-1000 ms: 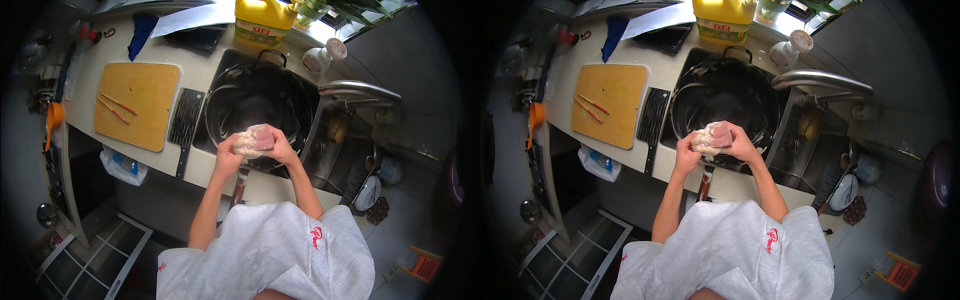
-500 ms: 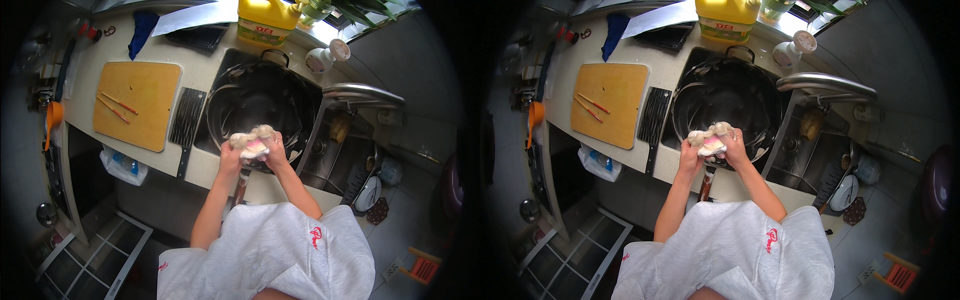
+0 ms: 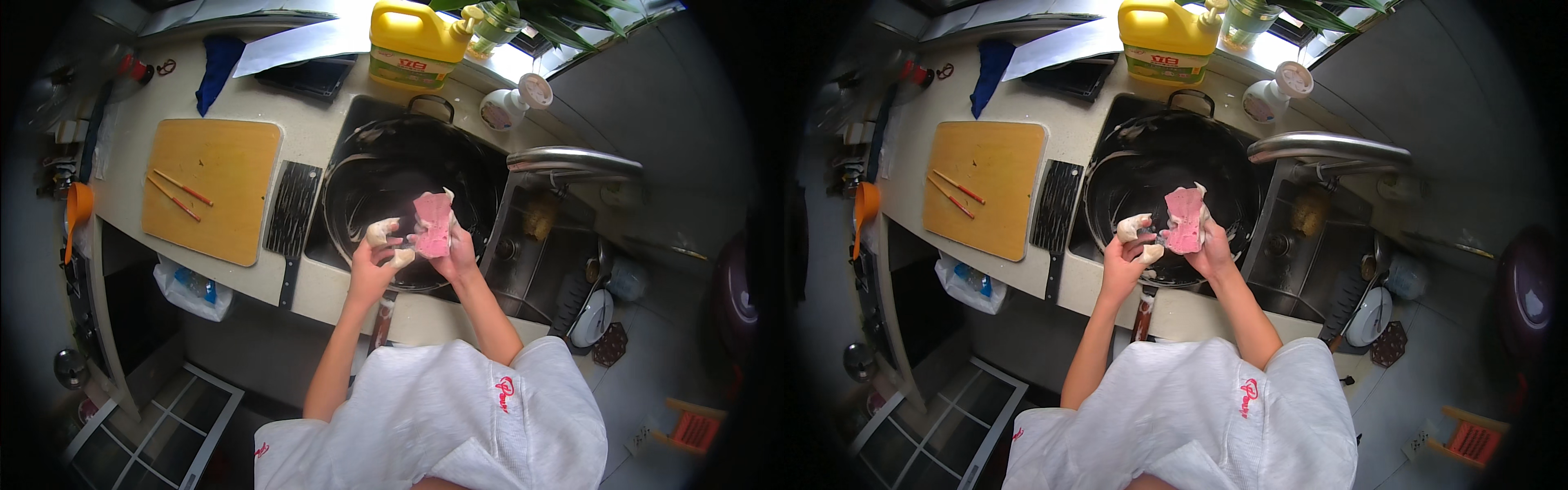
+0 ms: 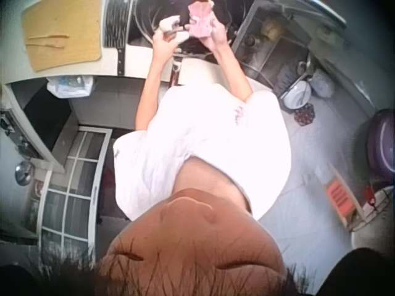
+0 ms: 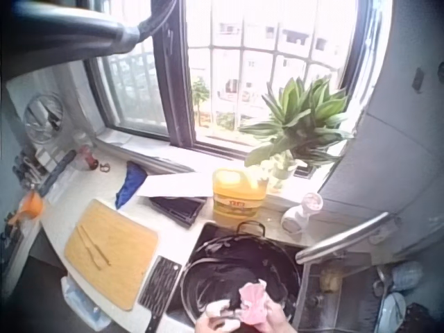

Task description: The person scrubs a black wok with a pink sponge and soap in a kitchen sink. They thoroughly clean the interior and exterior surfaces, rinse the pan under running water, and shake off excess water.

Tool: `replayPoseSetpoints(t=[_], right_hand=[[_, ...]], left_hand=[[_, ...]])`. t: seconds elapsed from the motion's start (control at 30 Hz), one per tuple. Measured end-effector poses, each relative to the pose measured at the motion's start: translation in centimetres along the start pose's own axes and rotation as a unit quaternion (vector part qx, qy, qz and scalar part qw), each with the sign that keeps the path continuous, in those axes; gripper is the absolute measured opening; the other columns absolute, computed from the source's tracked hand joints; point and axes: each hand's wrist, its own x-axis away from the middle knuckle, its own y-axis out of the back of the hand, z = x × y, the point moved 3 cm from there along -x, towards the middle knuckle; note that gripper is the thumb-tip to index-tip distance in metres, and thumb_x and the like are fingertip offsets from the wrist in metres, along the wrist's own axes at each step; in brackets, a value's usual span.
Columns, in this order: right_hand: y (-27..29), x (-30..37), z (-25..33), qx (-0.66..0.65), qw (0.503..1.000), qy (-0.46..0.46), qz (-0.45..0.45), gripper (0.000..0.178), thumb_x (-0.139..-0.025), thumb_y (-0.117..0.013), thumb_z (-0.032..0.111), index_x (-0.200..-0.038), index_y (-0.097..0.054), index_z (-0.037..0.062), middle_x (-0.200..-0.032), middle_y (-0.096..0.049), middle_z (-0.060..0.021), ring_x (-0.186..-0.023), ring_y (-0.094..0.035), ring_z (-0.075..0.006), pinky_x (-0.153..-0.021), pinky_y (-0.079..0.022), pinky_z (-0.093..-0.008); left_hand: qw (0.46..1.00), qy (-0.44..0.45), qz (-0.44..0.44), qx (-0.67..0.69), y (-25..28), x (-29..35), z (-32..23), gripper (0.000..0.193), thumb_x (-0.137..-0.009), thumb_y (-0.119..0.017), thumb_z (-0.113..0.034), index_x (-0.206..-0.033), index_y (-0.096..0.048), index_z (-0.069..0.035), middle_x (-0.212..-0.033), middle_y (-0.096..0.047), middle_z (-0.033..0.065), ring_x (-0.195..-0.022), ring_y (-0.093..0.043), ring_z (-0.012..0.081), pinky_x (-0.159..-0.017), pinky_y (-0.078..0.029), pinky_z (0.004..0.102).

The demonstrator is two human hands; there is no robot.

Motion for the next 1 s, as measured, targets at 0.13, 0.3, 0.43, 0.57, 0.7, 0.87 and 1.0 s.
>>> replayPoseSetpoints(t=[0.13, 0.3, 0.43, 0.57, 0.7, 0.87, 1.0], right_hand=[[-1.3, 0.5, -1.1, 0.050, 0.991, 0.031, -0.119, 0.053, -0.089, -0.056, 0.012, -0.137, -0.034, 0.0129, -0.122, -0.049, -0.0076, -0.111, -0.053, -0.0234, -0.099, -0.044, -0.0396], [-2.2, 1.1, -1.3, 0.162, 0.984, 0.031, -0.074, 0.061, -0.077, -0.062, 0.010, -0.132, -0.035, 0.0127, -0.121, -0.046, -0.0055, -0.117, -0.046, -0.0209, -0.101, -0.039, -0.0365], [-2.2, 1.3, 0.5, 0.496, 0.866, -0.052, 0.032, 0.080, -0.064, -0.084, 0.012, -0.132, -0.043, 0.0012, -0.132, -0.047, -0.0081, -0.120, -0.046, -0.0146, -0.101, -0.037, -0.0294], [-3.7, 1.4, 0.0, 0.573, 0.817, -0.016, 0.060, 0.054, -0.069, -0.079, 0.010, -0.117, -0.056, -0.0008, -0.103, -0.061, -0.0047, -0.095, -0.057, -0.0135, -0.085, -0.045, -0.0273], [-2.6, 1.2, -0.7, 0.521, 0.853, -0.016, -0.016, 0.027, -0.072, -0.072, 0.005, -0.097, -0.064, -0.0013, -0.078, -0.063, -0.0023, -0.063, -0.056, -0.0079, -0.055, -0.045, -0.0231], [-1.8, -0.5, -2.8, 0.345, 0.919, 0.073, -0.174, 0.013, -0.084, -0.062, 0.013, -0.088, -0.065, 0.0019, -0.074, -0.062, -0.0025, -0.054, -0.055, -0.0071, -0.044, -0.042, -0.0214], [-3.7, -0.8, -4.1, 0.042, 0.985, 0.057, -0.159, 0.033, -0.093, -0.056, 0.019, -0.123, -0.049, 0.0083, -0.116, -0.056, -0.0074, -0.105, -0.056, -0.0154, -0.089, -0.046, -0.0313]], left_hand=[[0.992, -0.062, 0.029, -0.107, -1.8, 0.6, -0.7, 0.074, -0.067, -0.082, -0.015, -0.131, -0.046, -0.004, -0.125, -0.052, 0.0106, -0.113, -0.054, 0.0193, -0.093, -0.045, 0.0344], [0.999, -0.011, 0.023, 0.047, -0.5, 0.8, 0.5, 0.053, -0.080, -0.069, -0.001, -0.128, -0.046, -0.001, -0.118, -0.056, 0.0066, -0.109, -0.055, 0.0151, -0.093, -0.047, 0.0299], [0.997, -0.047, 0.064, 0.006, 1.6, 2.0, -0.1, 0.046, -0.078, -0.070, -0.002, -0.121, -0.053, -0.001, -0.115, -0.058, 0.0071, -0.104, -0.058, 0.0150, -0.088, -0.048, 0.0276], [0.983, -0.075, 0.033, -0.164, 1.9, 2.2, -1.8, 0.037, -0.073, -0.072, -0.004, -0.108, -0.062, -0.001, -0.102, -0.064, 0.0100, -0.091, -0.062, 0.0155, -0.078, -0.049, 0.0290], [0.961, -0.126, 0.003, -0.248, 1.4, 2.1, -3.0, 0.025, -0.075, -0.068, 0.003, -0.100, -0.065, 0.002, -0.086, -0.066, 0.0027, -0.079, -0.060, 0.0085, -0.073, -0.048, 0.0240], [0.993, -0.100, -0.060, -0.019, 1.6, 1.8, 1.6, 0.019, -0.082, -0.066, -0.001, -0.101, -0.064, 0.003, -0.096, -0.067, 0.0062, -0.085, -0.063, 0.0126, -0.078, -0.050, 0.0256], [0.967, -0.039, -0.113, 0.224, 1.4, 0.2, 2.5, 0.024, -0.089, -0.055, -0.001, -0.112, -0.057, 0.004, -0.108, -0.062, 0.0094, -0.099, -0.061, 0.0162, -0.086, -0.050, 0.0284]])
